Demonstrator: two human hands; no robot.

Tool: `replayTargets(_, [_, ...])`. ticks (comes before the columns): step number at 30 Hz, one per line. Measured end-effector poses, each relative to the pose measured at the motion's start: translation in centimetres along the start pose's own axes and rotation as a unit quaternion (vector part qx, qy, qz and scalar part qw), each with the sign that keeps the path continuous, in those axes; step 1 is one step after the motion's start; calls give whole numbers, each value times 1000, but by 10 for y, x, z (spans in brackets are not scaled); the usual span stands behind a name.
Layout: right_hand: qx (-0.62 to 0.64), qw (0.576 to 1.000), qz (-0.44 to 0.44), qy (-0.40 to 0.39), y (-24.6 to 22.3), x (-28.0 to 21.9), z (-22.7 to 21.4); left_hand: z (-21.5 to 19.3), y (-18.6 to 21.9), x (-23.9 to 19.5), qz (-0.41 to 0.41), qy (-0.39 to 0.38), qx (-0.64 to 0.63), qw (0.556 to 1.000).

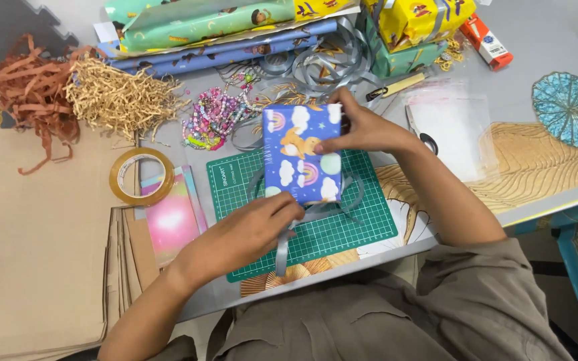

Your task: Measuring, cutting, and tying a decorative silver ribbon around a small gift box.

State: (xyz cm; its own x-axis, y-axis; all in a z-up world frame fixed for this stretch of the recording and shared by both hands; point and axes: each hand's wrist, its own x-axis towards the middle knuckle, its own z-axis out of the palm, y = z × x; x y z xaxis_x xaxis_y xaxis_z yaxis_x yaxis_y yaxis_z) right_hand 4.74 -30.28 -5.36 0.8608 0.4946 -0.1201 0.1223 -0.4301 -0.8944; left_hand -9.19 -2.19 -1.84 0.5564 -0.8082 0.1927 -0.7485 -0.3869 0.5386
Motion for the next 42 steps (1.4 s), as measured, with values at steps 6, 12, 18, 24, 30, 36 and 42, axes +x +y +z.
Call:
replayTargets(6, [70,995,-58,29,-2,-24,-26,0,4,-33,-89,42,11,995])
replayTargets(12, [-35,947,-279,155,-13,-33,-19,48,-38,-82,-106,92,-28,990])
replayTargets(18, [-236,741,-562,282,96,-9,44,58,-57,-96,-159,267,-217,925])
replayTargets(24, [-271,657,-662,238,91,-42,70,71,-88,-109,-214,443,-411,767])
replayTargets(30, [-397,601,-649,244,89,-24,70,64,-78,-92,-199,499,-487,688])
replayTargets(36, [-426,631,-620,190,62,-16,71,58,-79,-97,-177,527,-538,633])
replayTargets(42, [-385,854,-327,125,61,-54,60,50,-73,-98,-219,563,-472,642])
